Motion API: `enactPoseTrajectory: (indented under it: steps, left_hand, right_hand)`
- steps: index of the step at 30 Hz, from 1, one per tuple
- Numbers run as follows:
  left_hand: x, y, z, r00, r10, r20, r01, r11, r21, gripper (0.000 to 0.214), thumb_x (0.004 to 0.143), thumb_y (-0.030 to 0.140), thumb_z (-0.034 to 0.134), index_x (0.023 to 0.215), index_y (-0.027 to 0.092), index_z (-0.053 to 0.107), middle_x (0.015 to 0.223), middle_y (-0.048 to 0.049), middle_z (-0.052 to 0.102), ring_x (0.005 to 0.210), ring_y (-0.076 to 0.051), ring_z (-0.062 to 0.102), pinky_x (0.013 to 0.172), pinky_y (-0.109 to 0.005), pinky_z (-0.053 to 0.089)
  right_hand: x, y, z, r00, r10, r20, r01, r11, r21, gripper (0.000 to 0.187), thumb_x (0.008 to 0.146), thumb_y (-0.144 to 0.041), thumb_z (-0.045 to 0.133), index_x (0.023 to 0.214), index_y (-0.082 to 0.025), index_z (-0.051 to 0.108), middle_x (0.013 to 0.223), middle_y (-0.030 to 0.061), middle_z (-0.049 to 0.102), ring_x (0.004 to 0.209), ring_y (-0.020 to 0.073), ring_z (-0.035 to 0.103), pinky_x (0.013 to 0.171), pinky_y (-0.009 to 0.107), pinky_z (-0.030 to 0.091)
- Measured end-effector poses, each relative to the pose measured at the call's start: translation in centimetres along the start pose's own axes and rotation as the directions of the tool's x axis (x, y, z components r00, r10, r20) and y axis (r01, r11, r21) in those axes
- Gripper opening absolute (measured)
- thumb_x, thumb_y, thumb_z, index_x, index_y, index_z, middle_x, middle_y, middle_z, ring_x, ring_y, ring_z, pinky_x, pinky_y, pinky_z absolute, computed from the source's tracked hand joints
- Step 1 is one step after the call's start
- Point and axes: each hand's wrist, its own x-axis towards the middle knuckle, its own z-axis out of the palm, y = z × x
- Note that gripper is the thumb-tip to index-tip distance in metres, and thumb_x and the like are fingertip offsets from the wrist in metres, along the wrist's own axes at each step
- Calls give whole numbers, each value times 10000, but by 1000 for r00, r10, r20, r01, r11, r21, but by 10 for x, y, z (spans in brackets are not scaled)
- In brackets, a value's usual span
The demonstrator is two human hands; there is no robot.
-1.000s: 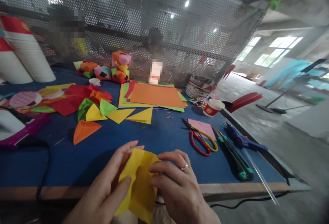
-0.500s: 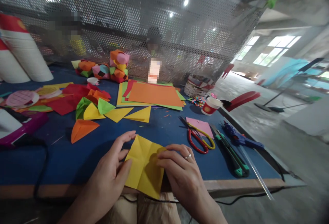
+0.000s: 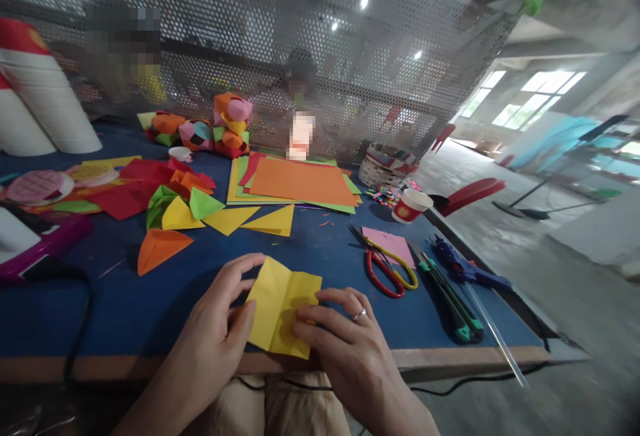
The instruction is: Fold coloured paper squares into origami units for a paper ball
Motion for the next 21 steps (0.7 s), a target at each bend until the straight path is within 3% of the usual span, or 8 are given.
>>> enactPoseTrajectory:
  steps: [2, 4, 8, 10, 12, 16, 21]
  left_hand:
    - [-5, 0, -5, 992, 128, -24, -123, 981, 153, 386, 990, 273, 490, 1370, 298, 553, 1485, -85, 558, 1267, -240, 648, 904, -322, 637]
    - [-9, 0, -15, 960, 278, 32, -273, 902, 335, 403, 983, 277, 538, 1384, 322, 546, 1552, -50, 498, 1392, -252, 546, 1061, -388, 568]
    - [-9, -2, -35, 845, 395, 361, -524, 746, 411, 531, 973, 198, 548, 1479, 343, 480, 1606, -5, 460, 1518, -226, 384, 1183, -408, 456]
    - [-4, -3, -40, 814, 410, 411, -563, 730, 387, 546, 973, 94, 455, 1442, 367, 523, 1577, 31, 502, 1509, -186, 397, 1201, -387, 432]
    - [1, -4, -42, 807, 443, 390, -574, 742, 346, 541, 954, 35, 401, 1323, 365, 618, 1510, 53, 576, 1479, -163, 442, 1202, -366, 427]
    - [8, -6, -41, 795, 484, 365, -586, 769, 257, 452, 911, 11, 439, 1076, 332, 711, 1295, 56, 727, 1328, -147, 603, 1203, -352, 420]
    - [4, -10, -44, 791, 437, 428, -561, 797, 223, 436, 889, 5, 476, 1069, 342, 687, 1136, 94, 768, 1169, -101, 687, 1234, -295, 353]
  right_hand:
    - [0, 3, 0, 1000, 8, 4, -8, 1000, -13, 249, 1071, -154, 482, 1055, -254, 711, 1092, -53, 779, 1129, 203, 557, 1034, 353, 319]
    - [1, 4, 0, 999, 13, 33, -13, 1000, -6, 252, 1072, -161, 479, 1071, -254, 713, 1097, -51, 780, 1141, 210, 552, 1020, 365, 334]
    - [1, 7, -2, 995, 11, 99, -15, 999, 38, 263, 1046, -118, 503, 1130, -248, 716, 1111, -24, 780, 1142, 221, 562, 959, 379, 417]
    - [1, 8, -3, 995, 5, 103, -9, 999, 39, 283, 1032, -95, 507, 1134, -248, 722, 1102, -6, 784, 1124, 223, 579, 937, 386, 451]
    - [1, 10, -4, 995, 4, 103, -7, 1000, 29, 286, 1027, -90, 506, 1115, -247, 728, 1097, 3, 788, 1112, 229, 595, 931, 395, 470]
    - [2, 11, -6, 991, 21, 135, -26, 999, 36, 289, 1018, -83, 507, 1126, -243, 723, 1131, 14, 788, 1117, 240, 623, 930, 403, 498]
    - [5, 13, -9, 980, 28, 198, -60, 986, 156, 332, 986, -28, 509, 1144, -229, 720, 1146, 26, 791, 1134, 211, 642, 957, 385, 523]
